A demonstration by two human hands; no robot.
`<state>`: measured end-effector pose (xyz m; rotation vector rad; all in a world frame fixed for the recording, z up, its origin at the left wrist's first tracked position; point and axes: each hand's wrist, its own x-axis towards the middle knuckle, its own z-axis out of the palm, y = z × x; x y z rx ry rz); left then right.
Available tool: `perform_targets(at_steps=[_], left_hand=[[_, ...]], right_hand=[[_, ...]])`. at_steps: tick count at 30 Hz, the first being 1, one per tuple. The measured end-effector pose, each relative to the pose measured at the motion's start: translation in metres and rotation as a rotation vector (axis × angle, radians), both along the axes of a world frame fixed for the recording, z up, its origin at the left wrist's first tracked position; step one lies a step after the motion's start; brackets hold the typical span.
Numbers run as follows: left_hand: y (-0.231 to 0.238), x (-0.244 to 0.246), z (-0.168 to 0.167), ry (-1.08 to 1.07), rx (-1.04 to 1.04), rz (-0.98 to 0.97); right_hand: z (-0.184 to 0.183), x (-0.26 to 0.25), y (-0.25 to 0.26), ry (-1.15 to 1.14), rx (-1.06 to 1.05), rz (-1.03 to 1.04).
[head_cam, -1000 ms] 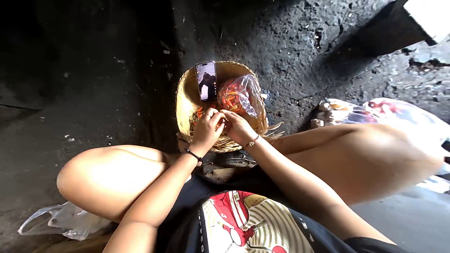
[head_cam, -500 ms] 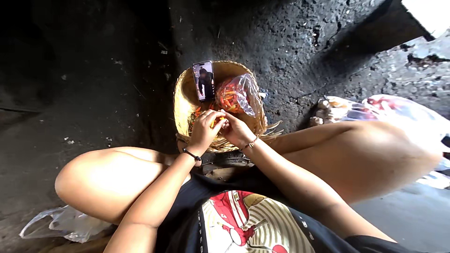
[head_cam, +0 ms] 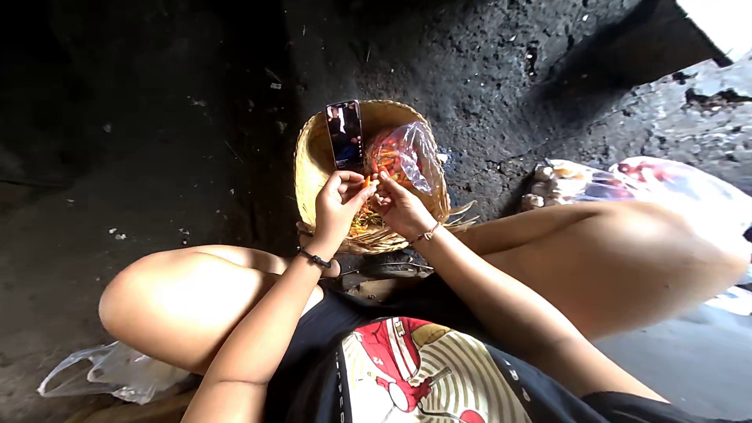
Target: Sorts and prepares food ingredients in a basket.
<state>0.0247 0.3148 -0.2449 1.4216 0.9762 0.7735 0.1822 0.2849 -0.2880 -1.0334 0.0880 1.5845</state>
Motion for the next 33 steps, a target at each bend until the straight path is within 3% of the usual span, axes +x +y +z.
perform_targets(at_steps=[11, 15, 21, 24, 29, 33], left_hand=[[-0.005, 0.004, -0.006, -0.026, -0.187, -0.018], [-0.003, 0.003, -0.005, 0.056, -0.191, 0.029], [0.001, -0.002, -0.014, 0.124, -0.195, 0.063], [0.000, -0.002, -0.014, 0.137, -0.228, 0.052], [0.003, -0.005, -0.012, 0.236, -0.137, -0.031], [0.005, -0.008, -0.020, 0.354, -0.080, -0.076]], right_hand=[[0.000, -0.009, -0.007, 0.172, -0.081, 0.012], [0.001, -0.005, -0.006, -0.098, -0.018, 0.133], [0.003, 0.005, -0.012, -0.648, 0.242, 0.415], [0.002, 0.003, -0.016, -0.830, 0.229, 0.410], [0.008, 0.007, -0.011, -1.019, 0.308, 0.349], [0.008, 0.006, -0.013, -0.964, 0.287, 0.381]])
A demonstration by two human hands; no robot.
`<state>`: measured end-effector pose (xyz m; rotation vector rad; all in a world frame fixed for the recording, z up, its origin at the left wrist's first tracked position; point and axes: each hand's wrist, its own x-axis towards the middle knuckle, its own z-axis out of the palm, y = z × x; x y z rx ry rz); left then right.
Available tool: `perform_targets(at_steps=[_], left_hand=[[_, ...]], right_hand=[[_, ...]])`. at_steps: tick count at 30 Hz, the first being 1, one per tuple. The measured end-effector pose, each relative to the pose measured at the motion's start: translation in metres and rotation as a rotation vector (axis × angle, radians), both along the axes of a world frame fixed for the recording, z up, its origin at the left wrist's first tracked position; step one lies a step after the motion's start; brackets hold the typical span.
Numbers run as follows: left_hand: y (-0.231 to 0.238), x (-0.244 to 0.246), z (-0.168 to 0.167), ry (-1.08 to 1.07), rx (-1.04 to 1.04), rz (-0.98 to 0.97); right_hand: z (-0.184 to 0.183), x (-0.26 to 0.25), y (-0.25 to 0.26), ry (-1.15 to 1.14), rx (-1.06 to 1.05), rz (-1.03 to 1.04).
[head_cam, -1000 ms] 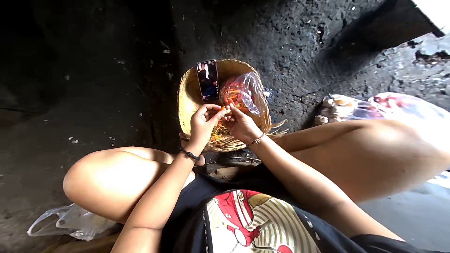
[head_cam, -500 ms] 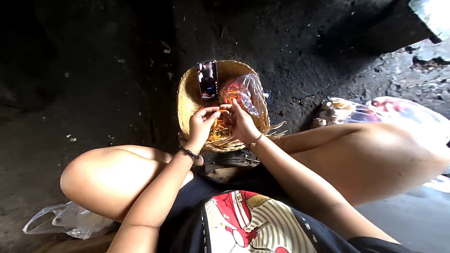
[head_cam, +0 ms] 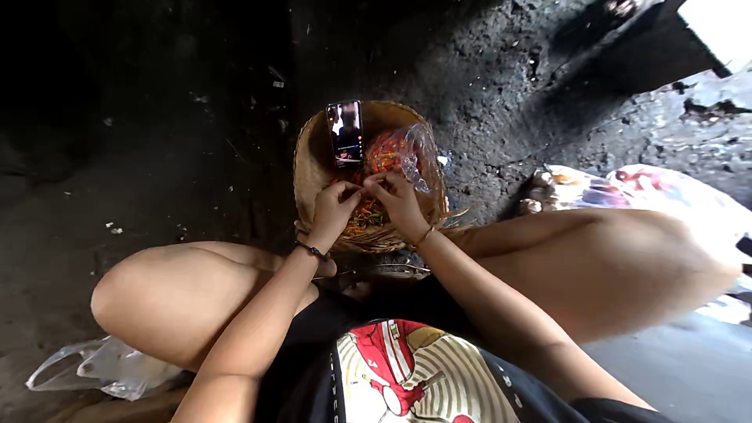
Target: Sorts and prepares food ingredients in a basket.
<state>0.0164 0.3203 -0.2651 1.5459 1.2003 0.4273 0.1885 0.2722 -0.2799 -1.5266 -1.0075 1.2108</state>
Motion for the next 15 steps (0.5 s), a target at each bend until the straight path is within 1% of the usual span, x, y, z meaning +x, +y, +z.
perform_targets(at_steps=[2, 4, 5, 7, 9, 10, 11, 12, 13, 15], left_hand=[[0.001, 0.000, -0.003, -0.009, 0.005, -0.012], [0.002, 0.002, 0.000, -0.047, -0.029, -0.023], [0.003, 0.003, 0.000, -0.073, -0.043, -0.021], [0.005, 0.008, 0.005, -0.144, -0.096, -0.007], [0.009, 0.012, 0.000, -0.262, -0.157, 0.018], [0.013, 0.013, -0.004, -0.316, -0.182, 0.039], [0.017, 0.013, -0.007, -0.320, -0.176, 0.054], [0.021, 0.012, -0.008, -0.251, -0.130, 0.047], [0.025, 0.008, -0.008, -0.109, -0.059, 0.005], [0.034, -0.003, -0.008, 0.257, 0.061, -0.150]], right_hand=[[0.000, 0.000, 0.000, 0.042, -0.055, -0.015], [0.001, 0.003, 0.003, 0.137, -0.120, -0.041], [0.000, 0.004, 0.004, 0.206, -0.149, -0.056], [-0.002, 0.003, 0.010, 0.422, -0.189, -0.101], [-0.003, 0.004, 0.015, 0.631, -0.268, -0.141], [-0.005, 0.003, 0.017, 0.705, -0.306, -0.187], [-0.007, 0.003, 0.018, 0.742, -0.337, -0.245], [-0.009, 0.005, 0.020, 0.731, -0.362, -0.299], [-0.012, 0.007, 0.021, 0.672, -0.376, -0.329], [-0.018, 0.012, 0.021, 0.542, -0.376, -0.306]])
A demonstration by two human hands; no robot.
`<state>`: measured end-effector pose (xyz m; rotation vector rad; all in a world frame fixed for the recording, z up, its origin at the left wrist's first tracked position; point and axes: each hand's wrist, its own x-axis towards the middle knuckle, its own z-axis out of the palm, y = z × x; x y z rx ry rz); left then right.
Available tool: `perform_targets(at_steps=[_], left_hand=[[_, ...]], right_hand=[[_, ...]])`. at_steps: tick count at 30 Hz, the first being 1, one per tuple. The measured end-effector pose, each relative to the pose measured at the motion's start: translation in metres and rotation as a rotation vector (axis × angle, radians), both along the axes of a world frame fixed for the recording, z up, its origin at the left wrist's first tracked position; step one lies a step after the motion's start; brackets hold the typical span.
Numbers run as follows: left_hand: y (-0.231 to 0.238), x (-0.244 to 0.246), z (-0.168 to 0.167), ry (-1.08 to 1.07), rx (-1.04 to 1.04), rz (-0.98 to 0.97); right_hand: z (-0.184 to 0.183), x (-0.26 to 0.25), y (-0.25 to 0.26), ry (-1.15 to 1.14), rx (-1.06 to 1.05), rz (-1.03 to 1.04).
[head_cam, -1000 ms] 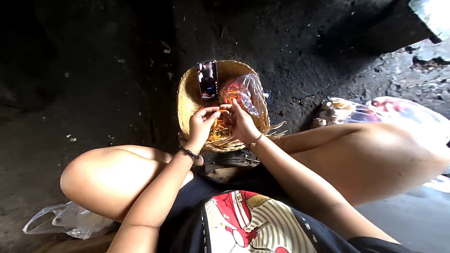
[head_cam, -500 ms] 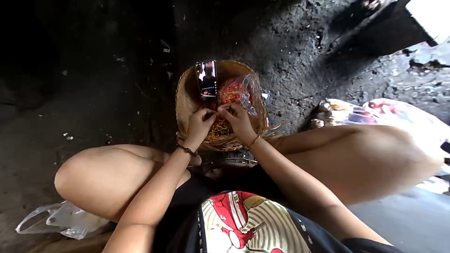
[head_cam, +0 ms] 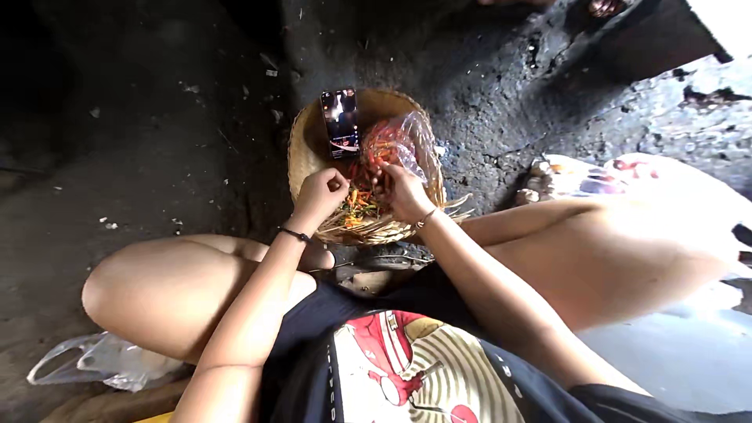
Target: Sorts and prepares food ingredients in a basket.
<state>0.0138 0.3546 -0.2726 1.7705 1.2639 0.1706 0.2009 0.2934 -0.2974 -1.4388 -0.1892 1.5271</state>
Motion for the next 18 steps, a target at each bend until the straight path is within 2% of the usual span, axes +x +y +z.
perform_targets(at_steps=[2, 3, 6, 10, 13, 18], left_hand=[[0.002, -0.006, -0.004, 0.285, 0.042, -0.129], [0.000, -0.005, -0.008, 0.344, 0.048, -0.153], [-0.008, 0.006, -0.018, 0.304, 0.108, -0.190], [-0.011, 0.017, -0.027, 0.280, 0.139, -0.208], [-0.009, 0.017, -0.024, 0.247, 0.153, -0.170], [-0.008, 0.013, -0.020, 0.228, 0.134, -0.151]], right_hand=[[-0.005, 0.002, 0.001, -0.110, 0.032, 0.141], [-0.009, 0.002, 0.001, -0.215, 0.056, 0.247], [-0.025, -0.002, 0.000, -0.650, 0.130, 0.585], [-0.035, -0.013, -0.002, -1.047, 0.155, 0.967], [-0.039, -0.020, -0.004, -1.109, 0.106, 1.154], [-0.041, -0.025, -0.004, -1.198, 0.152, 1.174]])
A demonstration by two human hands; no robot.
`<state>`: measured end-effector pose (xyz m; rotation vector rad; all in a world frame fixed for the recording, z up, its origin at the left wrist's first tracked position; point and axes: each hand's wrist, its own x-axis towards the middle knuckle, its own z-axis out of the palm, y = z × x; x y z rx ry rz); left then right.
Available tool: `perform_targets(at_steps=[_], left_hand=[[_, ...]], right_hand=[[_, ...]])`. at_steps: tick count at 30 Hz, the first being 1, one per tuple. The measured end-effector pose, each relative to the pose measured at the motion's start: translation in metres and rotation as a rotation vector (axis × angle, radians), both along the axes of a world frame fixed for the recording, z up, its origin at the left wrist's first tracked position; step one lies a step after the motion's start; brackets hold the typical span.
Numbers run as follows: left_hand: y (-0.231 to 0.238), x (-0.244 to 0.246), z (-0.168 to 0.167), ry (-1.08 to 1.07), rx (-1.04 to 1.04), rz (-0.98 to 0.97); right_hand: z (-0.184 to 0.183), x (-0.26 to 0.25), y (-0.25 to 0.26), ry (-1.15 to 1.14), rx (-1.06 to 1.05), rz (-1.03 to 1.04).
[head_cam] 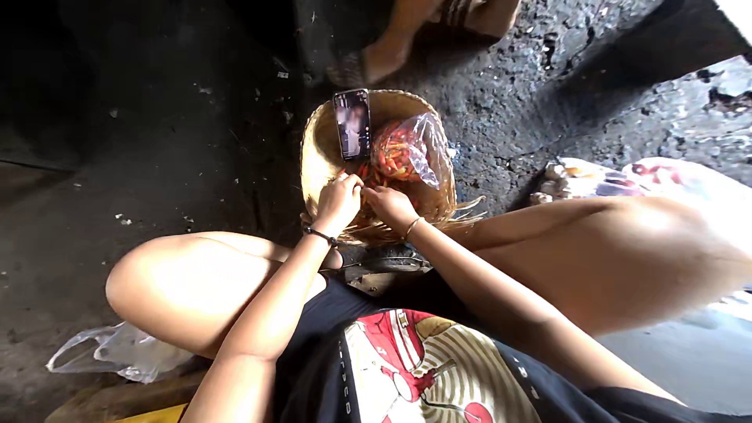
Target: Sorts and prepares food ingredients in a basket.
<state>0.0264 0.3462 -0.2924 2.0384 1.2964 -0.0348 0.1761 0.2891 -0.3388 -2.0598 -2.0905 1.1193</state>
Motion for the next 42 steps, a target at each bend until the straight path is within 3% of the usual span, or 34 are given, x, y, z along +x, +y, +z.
perform_targets(at_steps=[9, 14, 19, 25, 30, 37, 39, 42], left_hand=[[0.003, -0.006, -0.003, -0.058, -0.055, 0.039], [0.008, -0.003, -0.004, -0.295, -0.386, 0.158], [0.001, 0.001, -0.015, -0.458, -0.465, 0.256], [0.003, -0.001, -0.006, -0.464, -0.421, 0.244], [0.006, -0.004, -0.003, -0.512, -0.434, 0.221], [0.006, -0.007, 0.000, -0.493, -0.352, 0.303], [0.005, -0.007, 0.004, -0.529, -0.399, 0.323], [0.005, -0.007, 0.009, -0.692, -0.534, 0.373]], right_hand=[[0.015, 0.006, 0.003, 0.060, 0.089, -0.057], [0.021, 0.016, 0.007, 0.558, 0.122, -0.402], [0.026, 0.016, 0.004, 0.880, 0.052, -0.621], [0.021, 0.019, 0.007, 0.850, 0.139, -0.563], [0.027, 0.020, 0.009, 0.866, 0.092, -0.613], [0.035, 0.016, 0.007, 0.554, 0.282, -0.395], [0.035, 0.015, 0.007, 0.716, 0.180, -0.472], [0.036, 0.012, 0.006, 1.273, -0.113, -0.773]])
